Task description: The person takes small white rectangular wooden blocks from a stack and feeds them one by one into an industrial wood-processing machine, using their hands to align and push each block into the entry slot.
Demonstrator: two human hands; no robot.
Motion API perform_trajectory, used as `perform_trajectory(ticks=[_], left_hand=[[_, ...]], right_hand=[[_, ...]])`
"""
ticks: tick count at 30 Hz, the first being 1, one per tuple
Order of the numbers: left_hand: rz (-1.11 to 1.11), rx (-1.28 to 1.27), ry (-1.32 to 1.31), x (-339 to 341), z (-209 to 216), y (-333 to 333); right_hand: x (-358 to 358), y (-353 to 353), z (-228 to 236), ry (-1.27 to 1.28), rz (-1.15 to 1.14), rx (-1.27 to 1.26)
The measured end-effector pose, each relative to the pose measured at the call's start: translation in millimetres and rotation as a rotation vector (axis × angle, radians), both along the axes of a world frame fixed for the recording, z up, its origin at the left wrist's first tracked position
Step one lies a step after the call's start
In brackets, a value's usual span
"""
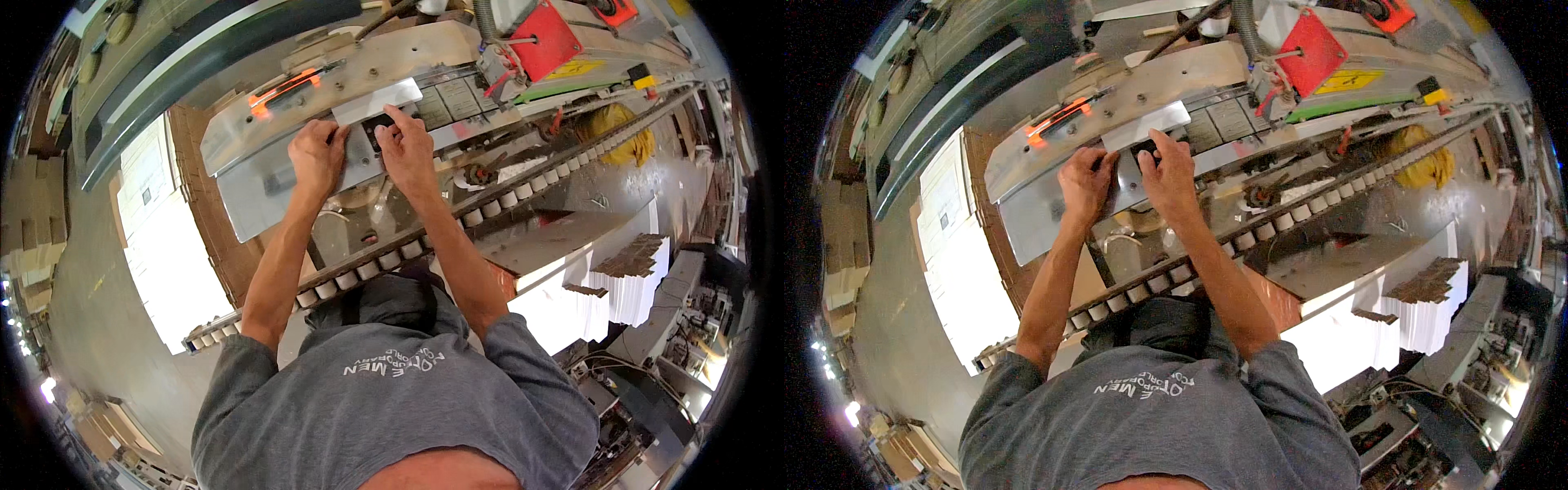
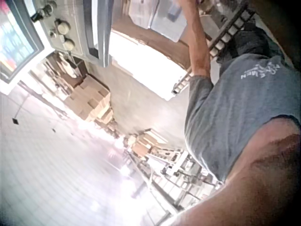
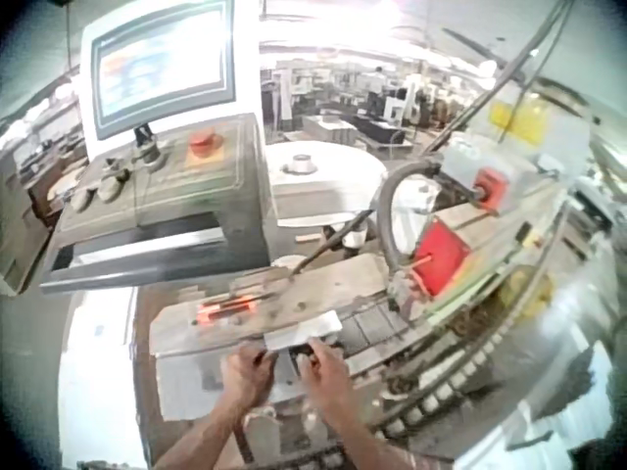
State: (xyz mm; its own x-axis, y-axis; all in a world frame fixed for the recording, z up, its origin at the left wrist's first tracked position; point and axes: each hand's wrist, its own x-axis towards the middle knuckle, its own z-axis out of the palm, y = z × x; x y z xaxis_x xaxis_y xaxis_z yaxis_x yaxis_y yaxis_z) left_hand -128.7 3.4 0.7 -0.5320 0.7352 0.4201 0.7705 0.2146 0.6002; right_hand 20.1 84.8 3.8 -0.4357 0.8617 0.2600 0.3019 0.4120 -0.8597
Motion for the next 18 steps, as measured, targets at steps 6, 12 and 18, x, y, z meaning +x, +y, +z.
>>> perform_trajectory(ticks=[6, 12, 18], left_hand=[[-0.051, -0.013, 0.047, 18.6, -3.4, 38.6], [-0.065, -0.081, 0.101, 45.1, -5.4, 84.5], [-0.162, -0.010, 0.164, 73.4, -8.8, 134.0]], right_hand=[[16.8, 33.8, -12.7, 0.101, -0.065, 0.188], [40.0, 70.1, -5.6, 0.077, -0.090, 0.034], [62.3, 107.3, -26.0, -0.034, -0.224, 0.450]])
